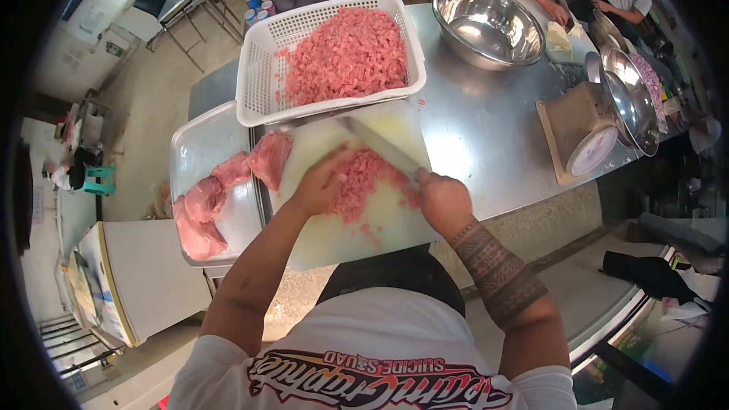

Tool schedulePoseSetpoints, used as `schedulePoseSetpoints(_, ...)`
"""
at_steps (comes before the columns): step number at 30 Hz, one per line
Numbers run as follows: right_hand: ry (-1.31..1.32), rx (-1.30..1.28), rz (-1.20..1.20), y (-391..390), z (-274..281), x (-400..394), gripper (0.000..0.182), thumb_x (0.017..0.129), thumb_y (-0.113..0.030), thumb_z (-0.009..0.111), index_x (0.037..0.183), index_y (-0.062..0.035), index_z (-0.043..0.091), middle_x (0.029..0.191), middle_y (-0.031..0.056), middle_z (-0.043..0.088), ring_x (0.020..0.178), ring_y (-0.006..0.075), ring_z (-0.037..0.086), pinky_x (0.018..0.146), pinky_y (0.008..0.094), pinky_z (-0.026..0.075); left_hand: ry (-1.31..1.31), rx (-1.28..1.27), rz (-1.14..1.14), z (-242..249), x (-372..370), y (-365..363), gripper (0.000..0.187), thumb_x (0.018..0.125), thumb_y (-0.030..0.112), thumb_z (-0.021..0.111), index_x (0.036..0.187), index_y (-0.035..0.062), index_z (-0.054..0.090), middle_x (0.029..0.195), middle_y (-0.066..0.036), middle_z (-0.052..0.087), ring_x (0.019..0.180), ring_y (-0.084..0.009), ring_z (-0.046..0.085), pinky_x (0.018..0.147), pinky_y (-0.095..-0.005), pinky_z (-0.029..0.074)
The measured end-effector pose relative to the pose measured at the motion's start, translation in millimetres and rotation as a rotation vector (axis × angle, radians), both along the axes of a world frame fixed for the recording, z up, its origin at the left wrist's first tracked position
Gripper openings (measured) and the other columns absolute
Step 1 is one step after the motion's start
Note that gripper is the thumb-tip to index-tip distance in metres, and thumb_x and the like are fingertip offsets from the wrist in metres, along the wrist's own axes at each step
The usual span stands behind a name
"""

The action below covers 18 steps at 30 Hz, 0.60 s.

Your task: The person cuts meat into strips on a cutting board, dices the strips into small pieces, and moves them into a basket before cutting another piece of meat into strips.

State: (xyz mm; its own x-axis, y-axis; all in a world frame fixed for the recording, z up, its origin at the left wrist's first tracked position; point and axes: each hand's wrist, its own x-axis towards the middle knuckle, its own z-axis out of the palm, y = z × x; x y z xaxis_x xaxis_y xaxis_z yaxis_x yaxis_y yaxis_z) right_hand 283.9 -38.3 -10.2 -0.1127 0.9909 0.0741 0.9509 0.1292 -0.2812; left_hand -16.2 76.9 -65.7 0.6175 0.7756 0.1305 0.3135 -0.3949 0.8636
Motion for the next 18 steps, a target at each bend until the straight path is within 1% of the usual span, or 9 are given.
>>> schedulePoseSetpoints(2,0.001,-0.017,0.084,-4,-1,-15,0.006,0.092,-0.014,0.064,0.093,-0.0086,0.060,0.072,0.0144,0.068,0.071,0.0350,0.073,0.063,0.0492,0.057,-0.124,0.136,0.223,-7,-29,-7,0.051,0.106,0.028,0.065,0.149,0.0019,0.057,0.154,-0.027,0.055,0.146,-0.0423,0.051,0.123,-0.0489,0.038)
schedulePoseSetpoints(4,-0.032,-0.067,0.118,-15,-2,-26,0.009,0.093,-0.016,0.065,0.091,-0.0087,0.060,0.073,0.0147,0.068,0.072,0.0350,0.073,0.064,0.0493,0.057,-0.016,0.193,0.447,-4,-56,-16,0.043,0.106,0.026,0.063,0.141,-0.0001,0.063,0.147,-0.027,0.061,0.140,-0.0440,0.055,0.121,-0.0504,0.040)
schedulePoseSetpoints(5,-0.014,-0.113,0.107,-21,3,-24,0.014,0.095,-0.020,0.067,0.091,-0.0070,0.061,0.078,0.0182,0.071,0.074,0.0352,0.073,0.064,0.0493,0.057,0.039,0.219,0.425,-8,-62,-19,0.046,0.105,0.026,0.064,0.143,-0.0001,0.061,0.149,-0.028,0.059,0.141,-0.0446,0.054,0.121,-0.0509,0.039)
schedulePoseSetpoints(8,0.285,-0.126,0.023,-35,20,-4,0.020,0.096,-0.024,0.070,0.097,-0.0042,0.064,0.085,0.0238,0.072,0.073,0.0374,0.073,0.063,0.0499,0.056,0.207,0.275,0.358,-25,-63,-28,0.058,0.102,0.029,0.068,0.150,0.0005,0.055,0.154,-0.029,0.053,0.145,-0.0464,0.048,0.123,-0.0524,0.036)
schedulePoseSetpoints(9,0.387,-0.120,-0.024,-41,22,8,0.018,0.098,-0.019,0.070,0.106,-0.0032,0.066,0.082,0.0189,0.073,0.063,0.0292,0.071,0.058,0.0439,0.055,0.260,0.300,0.330,-23,-52,-31,0.063,0.100,0.031,0.069,0.153,0.0011,0.052,0.157,-0.029,0.050,0.147,-0.0470,0.045,0.125,-0.0529,0.034)
schedulePoseSetpoints(11,0.856,-0.416,-0.399,-65,26,40,0.015,0.099,-0.013,0.068,0.109,-0.0014,0.066,0.077,0.0092,0.069,0.058,0.0173,0.066,0.056,0.0357,0.054,0.297,0.291,0.201,-21,-21,-36,0.079,0.095,0.036,0.074,0.160,0.0026,0.044,0.162,-0.031,0.044,0.152,-0.0481,0.038,0.128,-0.0534,0.029)
schedulePoseSetpoints(14,0.925,-0.510,-0.512,-93,0,77,0.015,0.101,-0.008,0.065,0.112,0.0006,0.066,0.075,0.0029,0.063,0.061,0.0096,0.062,0.056,0.0301,0.053,0.205,0.215,0.029,-19,11,-52,0.102,0.086,0.051,0.081,0.166,0.0055,0.035,0.168,-0.031,0.033,0.158,-0.0489,0.029,0.131,-0.0558,0.023)
schedulePoseSetpoints(15,0.982,-0.541,-0.511,-102,-11,83,0.016,0.101,-0.008,0.065,0.113,0.0013,0.065,0.075,0.0034,0.063,0.061,0.0102,0.062,0.056,0.0303,0.053,0.169,0.192,-0.010,-18,15,-56,0.109,0.083,0.057,0.083,0.167,0.0065,0.034,0.170,-0.031,0.030,0.159,-0.0491,0.027,0.131,-0.0570,0.021)
schedulePoseSetpoints(18,1.090,-0.608,-0.503,-118,-29,86,0.020,0.101,-0.008,0.066,0.118,0.0026,0.064,0.077,0.0042,0.064,0.060,0.0113,0.062,0.056,0.0306,0.054,0.353,0.282,-0.122,-2,4,-86,0.122,0.072,0.066,0.088,0.168,0.0118,0.035,0.173,-0.031,0.022,0.159,-0.0524,0.025,0.130,-0.0617,0.022)
